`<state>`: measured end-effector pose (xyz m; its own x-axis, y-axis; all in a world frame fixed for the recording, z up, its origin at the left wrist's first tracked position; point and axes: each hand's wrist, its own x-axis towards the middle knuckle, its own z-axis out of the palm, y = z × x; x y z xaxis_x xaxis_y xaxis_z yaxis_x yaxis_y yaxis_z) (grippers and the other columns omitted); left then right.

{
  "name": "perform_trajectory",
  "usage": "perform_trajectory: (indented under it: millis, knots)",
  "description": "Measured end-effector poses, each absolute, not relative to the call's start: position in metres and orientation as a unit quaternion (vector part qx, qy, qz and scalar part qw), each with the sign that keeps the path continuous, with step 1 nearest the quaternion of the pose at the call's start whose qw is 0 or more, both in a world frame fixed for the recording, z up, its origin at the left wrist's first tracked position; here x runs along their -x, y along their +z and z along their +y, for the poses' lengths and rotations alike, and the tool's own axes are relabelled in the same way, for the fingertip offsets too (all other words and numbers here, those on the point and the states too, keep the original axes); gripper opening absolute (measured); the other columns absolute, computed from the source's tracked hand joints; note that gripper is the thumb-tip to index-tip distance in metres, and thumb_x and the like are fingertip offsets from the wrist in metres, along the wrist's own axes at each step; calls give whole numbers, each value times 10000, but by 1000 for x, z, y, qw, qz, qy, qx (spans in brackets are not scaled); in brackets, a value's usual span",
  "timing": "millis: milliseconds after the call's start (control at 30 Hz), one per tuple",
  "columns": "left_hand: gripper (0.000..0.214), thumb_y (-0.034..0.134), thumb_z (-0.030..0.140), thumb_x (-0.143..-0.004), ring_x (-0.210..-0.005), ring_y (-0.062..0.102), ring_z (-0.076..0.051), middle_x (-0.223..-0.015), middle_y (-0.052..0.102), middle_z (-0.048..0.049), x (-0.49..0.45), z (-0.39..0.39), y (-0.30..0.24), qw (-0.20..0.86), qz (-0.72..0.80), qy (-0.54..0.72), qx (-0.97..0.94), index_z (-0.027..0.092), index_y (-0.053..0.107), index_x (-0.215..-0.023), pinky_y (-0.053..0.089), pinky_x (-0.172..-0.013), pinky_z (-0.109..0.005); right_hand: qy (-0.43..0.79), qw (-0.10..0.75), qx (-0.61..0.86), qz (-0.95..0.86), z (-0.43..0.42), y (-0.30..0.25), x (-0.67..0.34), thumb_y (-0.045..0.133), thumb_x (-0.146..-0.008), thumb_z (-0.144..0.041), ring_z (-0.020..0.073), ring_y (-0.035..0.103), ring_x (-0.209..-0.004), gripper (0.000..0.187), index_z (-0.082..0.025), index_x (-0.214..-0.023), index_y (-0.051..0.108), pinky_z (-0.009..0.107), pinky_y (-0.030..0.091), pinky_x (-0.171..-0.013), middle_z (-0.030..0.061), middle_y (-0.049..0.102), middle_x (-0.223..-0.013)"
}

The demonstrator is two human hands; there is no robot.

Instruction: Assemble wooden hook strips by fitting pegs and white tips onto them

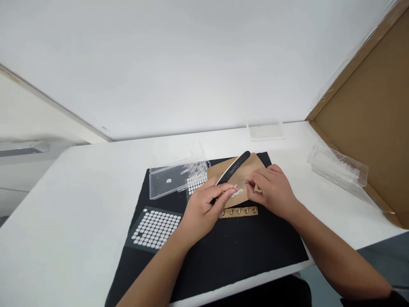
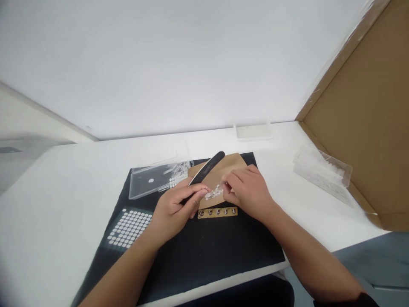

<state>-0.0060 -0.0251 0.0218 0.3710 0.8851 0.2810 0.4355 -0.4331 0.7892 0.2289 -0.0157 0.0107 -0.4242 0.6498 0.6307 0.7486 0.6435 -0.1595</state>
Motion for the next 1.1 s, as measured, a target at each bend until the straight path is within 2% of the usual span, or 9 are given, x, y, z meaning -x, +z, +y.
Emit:
perform_trajectory:
  millis: [200,400,533,633,933,1100]
  knots:
    - [256,601,333,-1073,-688,635,-163,-539,570,43,5,-23,21,312,460,361,-748,253,843,-1062,469,-707,-258,-36,282,437,-853,-11,6,-236,612,-1015,-138,166,647,-764,123,-200,-1036,717,362,335,-779,9,744,-927]
    - [252,607,336,-1070,-701,626,-171,-576,597,29,4,-22,19,298,460,364,-753,244,842,-1065,462,-696,-262,74,360,432,-824,-17,12,-230,656,-1036,-225,131,625,-682,110,-219,-934,694,344,359,-742,-39,680,-762]
    - [260,598,318,-1078,-691,596,-172,-587,588,21,3,-23,18,275,437,369,-773,229,842,-1088,452,-677,-261,150,413,400,-804,-24,15,-221,697,-1036,-275,140,666,-726,36,-240,-1029,698,336,449,-785,-36,710,-811]
    - [268,591,313,-1084,-676,579,-171,-582,571,19,2,-24,17,268,425,368,-782,214,839,-1106,453,-658,-258,179,447,380,-790,-27,14,-216,707,-1037,-274,149,694,-769,107,-247,-1139,698,340,516,-812,-13,746,-896]
    - [239,593,252,-1089,-708,590,-162,-668,565,9,3,-25,17,230,388,383,-806,211,820,-1152,477,-662,-249,226,457,377,-773,-27,17,-215,716,-1034,-260,177,703,-814,55,-260,-1077,751,351,569,-784,12,754,-903]
    - [227,595,225,-1084,-733,617,-151,-783,607,-14,3,-25,12,197,376,394,-816,190,813,-1133,512,-680,-245,195,455,369,-786,-26,14,-216,693,-1050,-249,195,718,-878,51,-263,-1054,742,370,572,-821,20,762,-926]
